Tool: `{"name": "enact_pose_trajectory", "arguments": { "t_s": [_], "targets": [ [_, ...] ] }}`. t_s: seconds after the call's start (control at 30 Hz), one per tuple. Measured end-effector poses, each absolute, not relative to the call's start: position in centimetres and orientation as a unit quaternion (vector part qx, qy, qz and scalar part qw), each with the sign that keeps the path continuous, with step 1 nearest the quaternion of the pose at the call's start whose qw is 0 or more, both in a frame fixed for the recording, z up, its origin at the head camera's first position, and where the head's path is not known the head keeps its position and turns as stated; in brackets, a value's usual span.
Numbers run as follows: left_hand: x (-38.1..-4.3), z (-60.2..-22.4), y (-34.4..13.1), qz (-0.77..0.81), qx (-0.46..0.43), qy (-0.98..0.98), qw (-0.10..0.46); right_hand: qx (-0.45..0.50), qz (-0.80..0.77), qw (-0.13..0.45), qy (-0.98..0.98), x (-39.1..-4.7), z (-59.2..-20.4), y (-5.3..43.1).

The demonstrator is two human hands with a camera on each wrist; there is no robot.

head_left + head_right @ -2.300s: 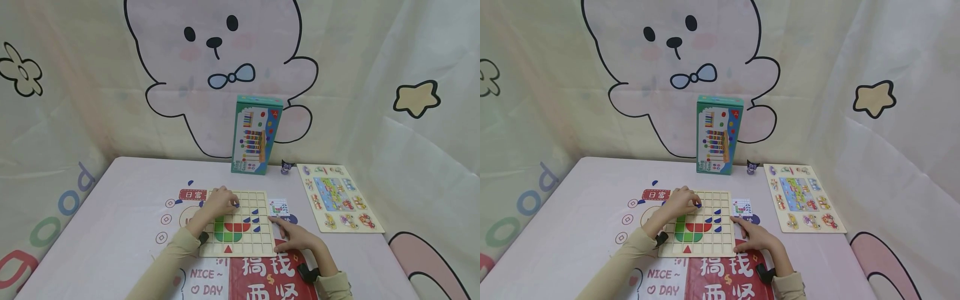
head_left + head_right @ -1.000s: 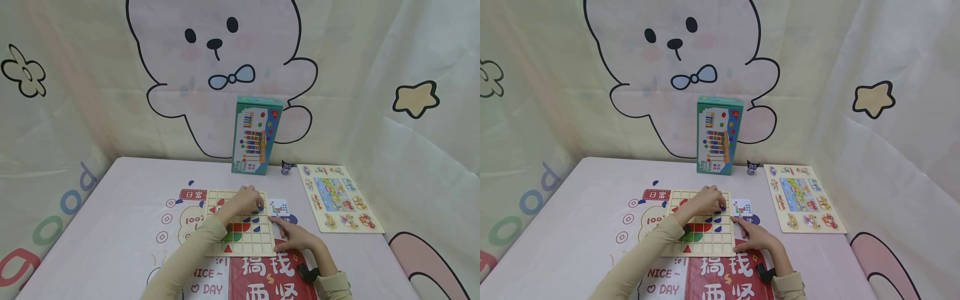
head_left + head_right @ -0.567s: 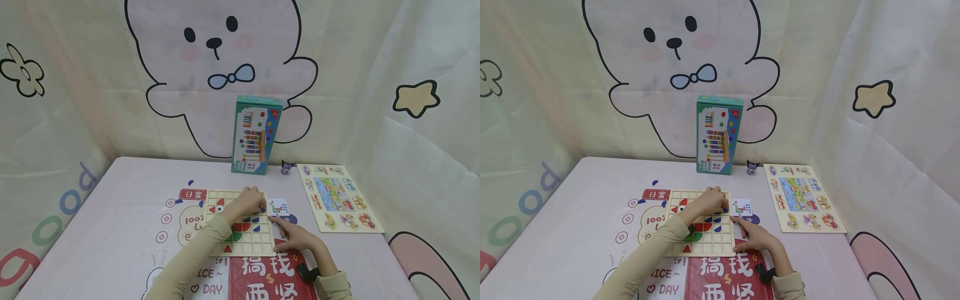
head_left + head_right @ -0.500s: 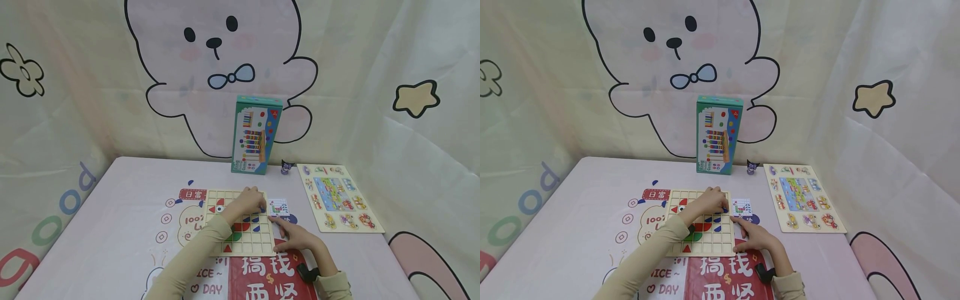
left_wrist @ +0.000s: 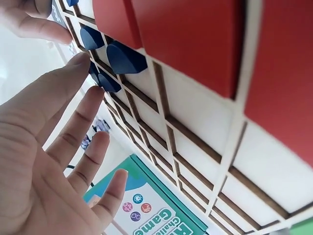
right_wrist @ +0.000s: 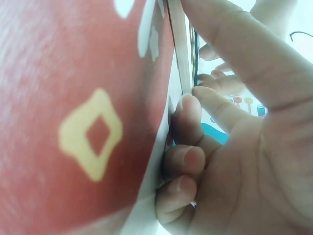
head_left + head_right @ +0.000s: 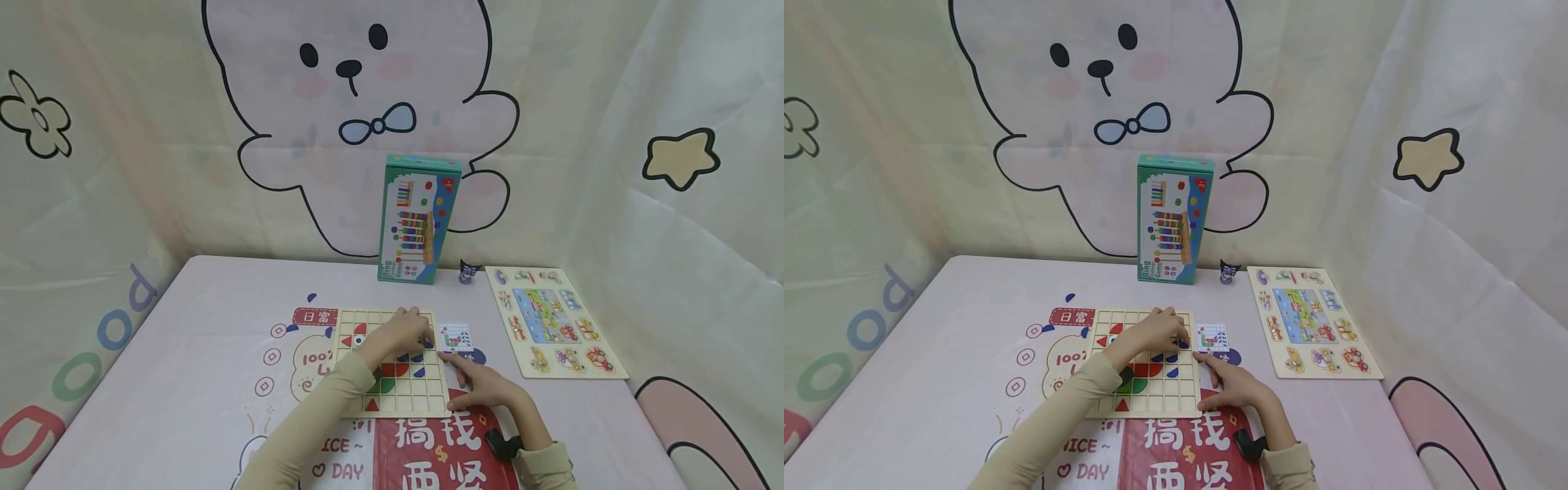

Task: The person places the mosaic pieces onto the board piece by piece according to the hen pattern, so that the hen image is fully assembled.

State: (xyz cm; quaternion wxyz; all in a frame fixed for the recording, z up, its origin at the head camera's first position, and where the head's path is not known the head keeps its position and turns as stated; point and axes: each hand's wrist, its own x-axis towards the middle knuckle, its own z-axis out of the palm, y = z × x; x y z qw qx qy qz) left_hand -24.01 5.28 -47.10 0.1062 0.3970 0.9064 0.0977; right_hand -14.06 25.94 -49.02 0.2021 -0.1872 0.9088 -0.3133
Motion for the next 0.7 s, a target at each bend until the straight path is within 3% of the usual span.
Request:
{"name": "enact_pose_trajectory", "arguments": {
  "t_s": [0.7],
  "targets": [
    [-23.5,-47.1,3.3,0.131,0.389,0.908,0.083,-0.191,-0.316,0.199,0.908,-14.1,-49.0,26.0]
  ]
}}
